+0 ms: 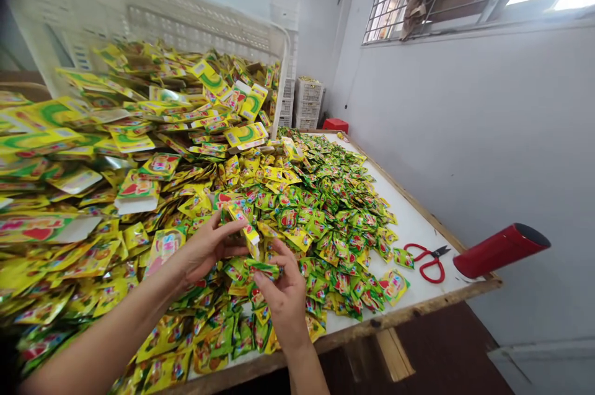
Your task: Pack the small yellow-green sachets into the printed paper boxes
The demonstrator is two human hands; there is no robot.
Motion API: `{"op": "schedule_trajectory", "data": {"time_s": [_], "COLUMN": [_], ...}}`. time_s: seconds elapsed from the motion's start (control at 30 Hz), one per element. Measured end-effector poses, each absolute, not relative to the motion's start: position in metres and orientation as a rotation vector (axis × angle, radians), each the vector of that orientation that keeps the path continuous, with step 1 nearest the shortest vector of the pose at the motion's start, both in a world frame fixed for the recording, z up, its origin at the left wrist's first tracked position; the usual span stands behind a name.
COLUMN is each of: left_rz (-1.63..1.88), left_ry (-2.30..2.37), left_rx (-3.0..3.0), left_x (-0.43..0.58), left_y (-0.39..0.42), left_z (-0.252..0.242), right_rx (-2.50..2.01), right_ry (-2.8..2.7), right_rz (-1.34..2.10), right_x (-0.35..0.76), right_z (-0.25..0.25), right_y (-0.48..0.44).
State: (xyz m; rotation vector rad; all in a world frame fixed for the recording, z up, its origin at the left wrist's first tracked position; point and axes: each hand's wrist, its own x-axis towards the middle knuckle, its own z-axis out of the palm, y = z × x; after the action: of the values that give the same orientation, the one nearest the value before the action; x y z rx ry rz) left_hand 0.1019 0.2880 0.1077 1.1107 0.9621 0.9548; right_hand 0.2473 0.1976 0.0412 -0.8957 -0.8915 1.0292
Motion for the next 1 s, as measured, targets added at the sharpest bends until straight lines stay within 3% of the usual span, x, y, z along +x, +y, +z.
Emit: {"op": "schedule_trajectory", "data": {"time_s": [0.33,0.53,0.77,0.87,1.0], "left_rz": [0.915,0.758,0.155,0.283,0.575], "left_ry": [1.017,1.09,0.7,0.694,0.973], "left_rx": [1.118,1.276,1.096,0.902,1.11], "left_x": [0.067,0.067,0.052,0.044,0.042], "left_y": [0.31,0.314,0.224,0.197,0.18], "left_z": [0.147,0.161,0.127,0.101,0.066], "right_rx": [-1.113,-0.943,-0.836,-0.941,-1.15], "right_ry": [-0.828,-1.215,-1.523,-1.422,-1.066], "right_rz": [0.794,0.914,1.138,1.088,1.011], "right_x": [0.297,0.3,0.28,0.289,0.286], "right_z": [0.063,0.094,0.106,0.088,0.068], "right_y": [0.202,0.17,0.143,0.146,0.149]}}
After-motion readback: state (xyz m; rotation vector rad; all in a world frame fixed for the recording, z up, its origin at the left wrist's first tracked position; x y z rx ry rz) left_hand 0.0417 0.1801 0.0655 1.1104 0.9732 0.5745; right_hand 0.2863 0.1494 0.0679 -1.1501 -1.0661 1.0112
